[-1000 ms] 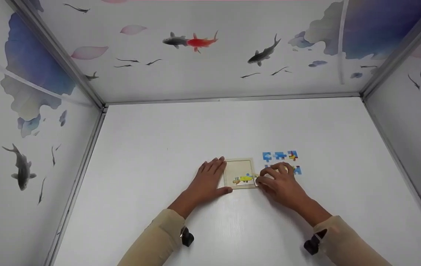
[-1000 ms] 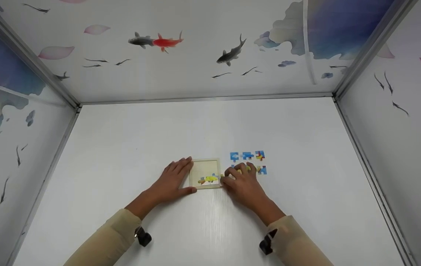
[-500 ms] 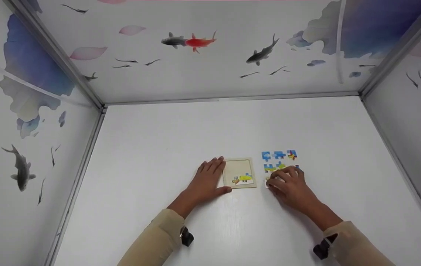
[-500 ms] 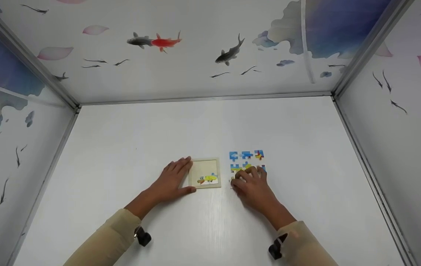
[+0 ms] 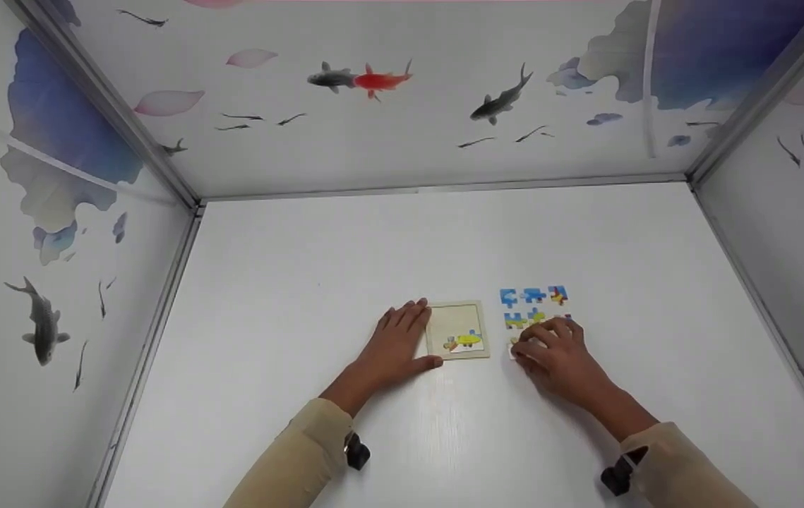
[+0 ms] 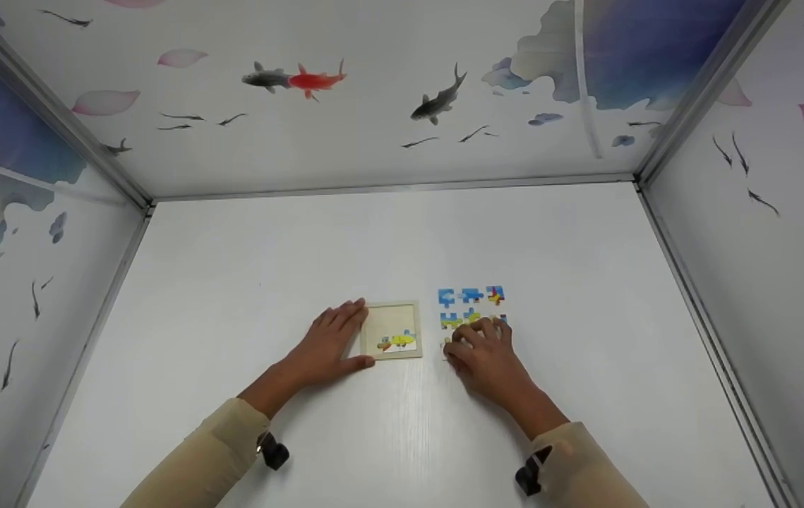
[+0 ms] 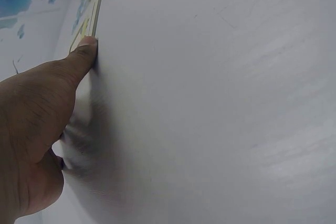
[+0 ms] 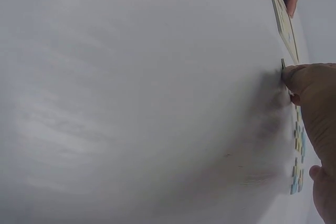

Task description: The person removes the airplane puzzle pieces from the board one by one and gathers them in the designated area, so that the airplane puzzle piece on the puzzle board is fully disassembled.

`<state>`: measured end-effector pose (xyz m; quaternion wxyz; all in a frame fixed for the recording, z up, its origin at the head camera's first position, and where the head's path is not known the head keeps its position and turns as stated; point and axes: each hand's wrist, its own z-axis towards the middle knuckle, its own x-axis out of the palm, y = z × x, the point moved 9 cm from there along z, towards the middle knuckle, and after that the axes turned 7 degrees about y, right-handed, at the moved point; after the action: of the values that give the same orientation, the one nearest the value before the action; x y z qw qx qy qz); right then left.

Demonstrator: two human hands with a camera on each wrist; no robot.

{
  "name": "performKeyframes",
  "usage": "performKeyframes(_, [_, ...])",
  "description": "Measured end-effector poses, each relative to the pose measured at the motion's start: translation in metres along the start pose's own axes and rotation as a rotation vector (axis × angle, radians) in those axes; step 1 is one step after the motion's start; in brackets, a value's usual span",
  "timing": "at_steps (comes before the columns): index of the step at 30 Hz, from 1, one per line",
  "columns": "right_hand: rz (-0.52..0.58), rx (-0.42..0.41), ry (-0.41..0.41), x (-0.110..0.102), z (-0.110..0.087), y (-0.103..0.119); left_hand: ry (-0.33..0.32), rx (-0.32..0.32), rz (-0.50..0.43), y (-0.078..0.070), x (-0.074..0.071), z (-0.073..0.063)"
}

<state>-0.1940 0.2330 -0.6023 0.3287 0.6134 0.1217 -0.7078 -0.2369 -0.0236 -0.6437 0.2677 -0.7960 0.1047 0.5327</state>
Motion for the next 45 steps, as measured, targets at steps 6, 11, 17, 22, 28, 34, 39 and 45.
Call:
performKeyframes(6, [0.017,0.008,0.005,-0.001,0.001,0.0,-0.007,0.005,-0.005,0.0,-0.002,0.0])
performKeyframes(11, [0.017,0.014,0.008,-0.001,0.001,0.0,-0.007,0.008,-0.012,0.0,-0.001,-0.001])
performKeyframes(17, [0.013,0.011,0.003,0.0,0.001,0.0,-0.012,0.011,-0.018,-0.001,-0.001,0.0])
performKeyframes(22, [0.022,0.016,0.002,0.001,0.001,-0.001,-0.02,0.016,-0.017,-0.001,-0.002,-0.001])
performKeyframes(28, [0.024,0.051,0.043,0.002,0.002,-0.002,-0.014,0.011,-0.011,-0.001,-0.002,-0.001])
performKeyframes(34, [0.042,0.104,0.09,0.002,0.006,-0.004,-0.015,0.003,-0.002,0.0,-0.002,0.0])
performKeyframes(39, [0.032,0.117,0.108,0.003,0.01,-0.004,-0.017,0.0,0.008,0.0,-0.002,0.0])
performKeyframes(45, [0.02,0.08,0.106,0.002,0.017,0.0,-0.021,0.005,-0.014,-0.002,-0.003,-0.003])
